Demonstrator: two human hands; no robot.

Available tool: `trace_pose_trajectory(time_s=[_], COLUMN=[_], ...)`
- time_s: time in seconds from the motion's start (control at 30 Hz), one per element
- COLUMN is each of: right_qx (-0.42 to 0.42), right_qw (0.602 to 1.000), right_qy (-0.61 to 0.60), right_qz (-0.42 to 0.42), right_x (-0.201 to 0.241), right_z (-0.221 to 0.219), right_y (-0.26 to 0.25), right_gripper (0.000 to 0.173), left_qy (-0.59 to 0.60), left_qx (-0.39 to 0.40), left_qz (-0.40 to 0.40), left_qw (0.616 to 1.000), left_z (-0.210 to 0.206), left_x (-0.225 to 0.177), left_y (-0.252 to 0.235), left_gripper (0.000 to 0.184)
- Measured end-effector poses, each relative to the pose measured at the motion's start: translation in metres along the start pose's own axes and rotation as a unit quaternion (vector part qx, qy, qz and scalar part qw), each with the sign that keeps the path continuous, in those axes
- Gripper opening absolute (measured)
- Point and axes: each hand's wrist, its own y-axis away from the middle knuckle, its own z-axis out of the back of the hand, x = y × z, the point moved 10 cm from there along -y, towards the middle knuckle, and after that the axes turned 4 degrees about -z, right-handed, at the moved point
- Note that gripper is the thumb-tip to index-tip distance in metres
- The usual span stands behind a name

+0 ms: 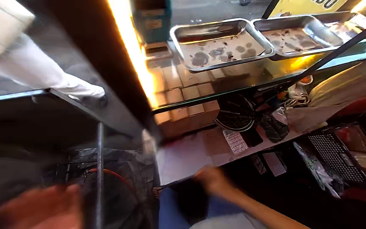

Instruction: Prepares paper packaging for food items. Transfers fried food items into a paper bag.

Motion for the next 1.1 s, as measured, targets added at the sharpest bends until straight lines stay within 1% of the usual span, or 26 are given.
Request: trace_pose_trajectory(time_s=[0.03, 0.07, 0.13, 0.17, 0.23, 0.27, 0.33, 0.4, 0.43, 0.47, 0.5, 0.57, 0.63, 0.67, 0.7, 0.77, 0.83, 0.87, 0.93, 1.07, 1.1], right_qx=[-0.024, -0.041, -0.048, -0.046, -0.022, -0.013, -0.027, -0.056, -0.068, -0.078, -0.085, -0.094, -0.093, -0.090, -0.083, -0.069, -0.054, -0.045, -0.029, -0.001, 0.002], right_qw=[1.000, 0.999, 0.998, 0.999, 1.000, 0.999, 0.998, 0.997, 0.997, 0.996, 0.996, 0.995, 0.996, 0.996, 0.996, 0.997, 0.998, 0.998, 0.998, 0.998, 0.998], right_qy=[0.001, 0.003, -0.004, -0.005, -0.001, 0.001, 0.014, 0.014, 0.010, 0.009, 0.009, 0.009, -0.004, -0.009, -0.016, -0.023, -0.035, -0.040, -0.045, -0.056, -0.059], right_qz=[-0.018, -0.027, -0.026, -0.015, 0.018, 0.034, 0.056, 0.051, 0.045, 0.039, 0.032, 0.020, 0.003, -0.006, -0.013, -0.021, -0.026, -0.028, -0.028, -0.021, -0.021], right_x=[-0.025, -0.044, -0.071, -0.081, -0.094, -0.097, -0.105, -0.121, -0.133, -0.146, -0.158, -0.181, -0.201, -0.208, -0.214, -0.219, -0.219, -0.218, -0.212, -0.204, -0.203], right_z=[0.036, 0.068, 0.121, 0.144, 0.185, 0.203, 0.245, 0.289, 0.308, 0.323, 0.335, 0.355, 0.367, 0.370, 0.371, 0.368, 0.362, 0.357, 0.349, 0.338, 0.336], right_y=[0.001, 0.002, 0.005, 0.007, 0.016, 0.024, 0.042, 0.061, 0.069, 0.077, 0.085, 0.101, 0.114, 0.120, 0.124, 0.128, 0.127, 0.126, 0.123, 0.116, 0.116], right_gripper=[0.025, 0.026, 0.026, 0.026, 0.026, 0.026, 0.026, 0.026, 0.025, 0.025, 0.024, 0.025, 0.024, 0.024, 0.024, 0.024, 0.024, 0.024, 0.023, 0.024, 0.024], left_qy=[-0.015, -0.064, -0.207, -0.276, -0.398, -0.464, -0.585, -0.694, -0.736, -0.766, -0.788, -0.820, -0.837, -0.837, -0.831, -0.812, -0.793, -0.788, -0.793, -0.811, -0.811], left_qx=[-0.019, -0.039, -0.051, -0.037, 0.030, 0.074, 0.142, 0.176, 0.177, 0.174, 0.164, 0.145, 0.135, 0.128, 0.117, 0.087, 0.049, 0.032, 0.021, 0.033, 0.038], left_qz=[0.055, 0.101, 0.174, 0.192, 0.199, 0.196, 0.163, 0.130, 0.131, 0.149, 0.152, 0.140, 0.142, 0.149, 0.158, 0.170, 0.149, 0.137, 0.129, 0.138, 0.142], left_qw=[0.998, 0.992, 0.961, 0.941, 0.895, 0.861, 0.782, 0.686, 0.640, 0.601, 0.573, 0.536, 0.511, 0.511, 0.520, 0.552, 0.589, 0.599, 0.596, 0.568, 0.566], left_z=[-0.011, -0.024, -0.057, -0.077, -0.120, -0.141, -0.176, -0.195, -0.197, -0.193, -0.190, -0.192, -0.197, -0.198, -0.198, -0.193, -0.189, -0.187, -0.184, -0.185, -0.186], left_x=[0.048, 0.098, 0.198, 0.246, 0.332, 0.368, 0.426, 0.473, 0.491, 0.506, 0.514, 0.521, 0.523, 0.523, 0.522, 0.520, 0.517, 0.516, 0.516, 0.519, 0.519], left_y=[0.024, 0.051, 0.105, 0.128, 0.161, 0.171, 0.180, 0.181, 0.179, 0.179, 0.179, 0.178, 0.178, 0.178, 0.177, 0.174, 0.174, 0.175, 0.176, 0.174, 0.175], left_gripper=[0.058, 0.055, 0.049, 0.047, 0.039, 0.038, 0.041, 0.053, 0.059, 0.063, 0.064, 0.062, 0.057, 0.054, 0.052, 0.050, 0.051, 0.052, 0.053, 0.057, 0.057])
